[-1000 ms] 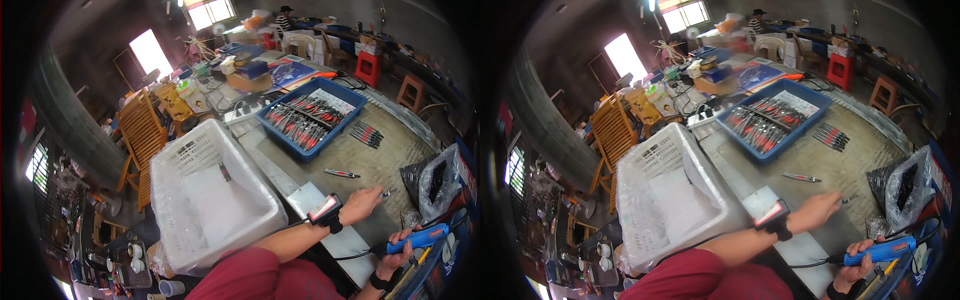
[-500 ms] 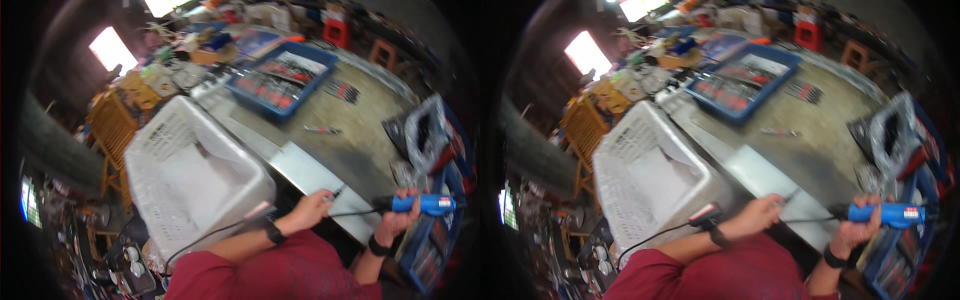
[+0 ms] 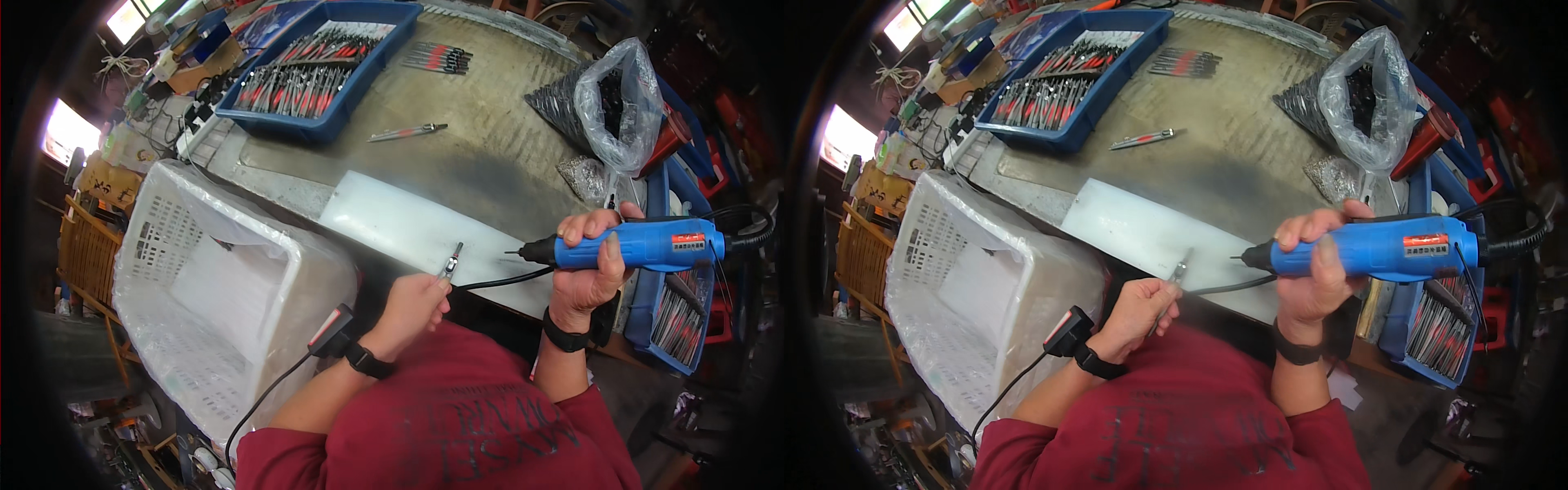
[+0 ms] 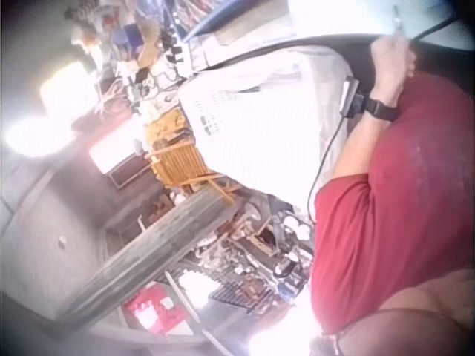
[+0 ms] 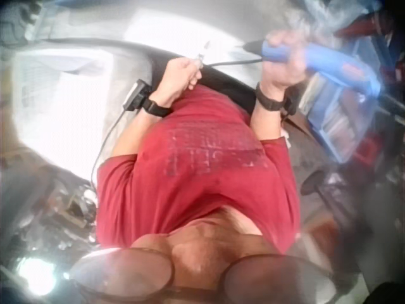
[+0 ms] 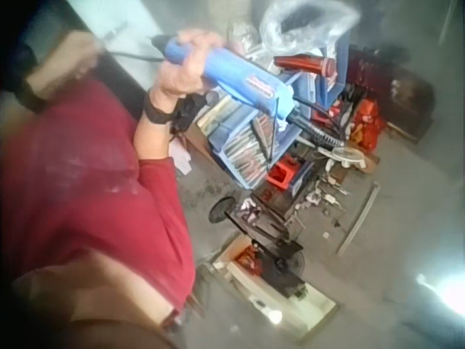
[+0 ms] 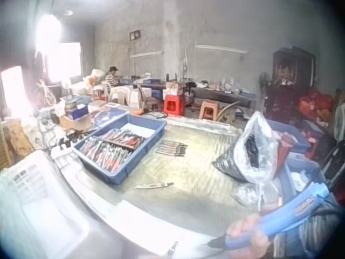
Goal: The person picks up metal tool bits from a white basket and places them on a workbench. They then use a blue rotary tool to attach a bit to the tool's chuck, repeating the process with additional bits.
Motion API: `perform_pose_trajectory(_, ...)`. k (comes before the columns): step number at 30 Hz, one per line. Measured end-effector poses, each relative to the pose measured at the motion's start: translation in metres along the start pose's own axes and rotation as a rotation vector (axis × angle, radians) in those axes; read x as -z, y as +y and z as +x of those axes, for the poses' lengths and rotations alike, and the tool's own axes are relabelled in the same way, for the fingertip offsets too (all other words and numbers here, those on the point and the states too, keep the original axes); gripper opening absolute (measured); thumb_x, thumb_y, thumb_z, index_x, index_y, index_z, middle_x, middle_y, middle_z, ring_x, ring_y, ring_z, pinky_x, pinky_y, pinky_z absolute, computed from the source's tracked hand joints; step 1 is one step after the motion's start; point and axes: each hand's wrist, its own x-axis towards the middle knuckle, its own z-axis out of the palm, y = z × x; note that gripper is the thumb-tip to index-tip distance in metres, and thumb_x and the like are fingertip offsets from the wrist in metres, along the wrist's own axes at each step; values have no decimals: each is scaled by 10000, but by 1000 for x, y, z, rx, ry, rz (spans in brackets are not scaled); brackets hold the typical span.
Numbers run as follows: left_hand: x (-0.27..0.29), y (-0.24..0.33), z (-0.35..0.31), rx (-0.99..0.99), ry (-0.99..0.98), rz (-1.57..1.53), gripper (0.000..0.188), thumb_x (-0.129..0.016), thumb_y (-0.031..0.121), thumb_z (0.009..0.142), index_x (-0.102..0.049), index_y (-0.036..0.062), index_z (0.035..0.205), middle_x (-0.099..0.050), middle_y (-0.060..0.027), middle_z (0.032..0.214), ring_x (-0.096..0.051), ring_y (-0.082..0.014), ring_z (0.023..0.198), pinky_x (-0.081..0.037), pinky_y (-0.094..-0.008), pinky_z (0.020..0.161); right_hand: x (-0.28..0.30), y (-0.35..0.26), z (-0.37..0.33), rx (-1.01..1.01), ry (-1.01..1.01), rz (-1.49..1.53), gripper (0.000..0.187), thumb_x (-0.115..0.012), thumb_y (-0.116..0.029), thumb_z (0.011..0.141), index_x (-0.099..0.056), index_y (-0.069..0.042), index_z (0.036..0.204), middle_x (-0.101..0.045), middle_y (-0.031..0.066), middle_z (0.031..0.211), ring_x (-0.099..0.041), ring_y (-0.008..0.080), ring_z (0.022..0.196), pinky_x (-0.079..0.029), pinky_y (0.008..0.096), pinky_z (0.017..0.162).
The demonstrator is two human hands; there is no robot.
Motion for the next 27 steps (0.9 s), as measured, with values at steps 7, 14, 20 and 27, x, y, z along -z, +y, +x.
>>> perform_pose_trajectory(7,3,4,1,66,-76,-67,244,-482,218,904,-544,16,783,-521,-20,586,-430,-60,446,-339,-191,380,-12,16,-12,-126,-103,26,509,-573,-34,738,-351,-77,1193,-502,89,769,-517,210,641,-426,349,620)
perform_pose_trajectory(14,5,7,1,114,-106,-85,241,-463,217,909,-536,23,786,-506,-9,567,-414,-58,427,-314,-191,363,-21,28,-18,-238,-207,6,512,-606,-4,710,-347,-68,1147,-483,76,780,-501,195,642,-431,323,598)
perform_pose_trajectory(20,4,9,1,123,-97,-54,243,-458,222,912,-529,32,777,-493,-2,544,-398,-57,403,-305,-194,351,-29,36,-20,-297,-221,-56,520,-608,17,694,-349,-59,1138,-480,68,757,-501,165,620,-427,284,567)
perform_pose_trajectory(27,4,8,2,113,-99,-40,263,-457,233,912,-516,33,751,-470,1,523,-380,-55,380,-296,-193,340,-36,43,-22,-312,-236,-100,519,-614,-5,692,-348,-53,1135,-478,70,734,-500,157,618,-434,286,571)
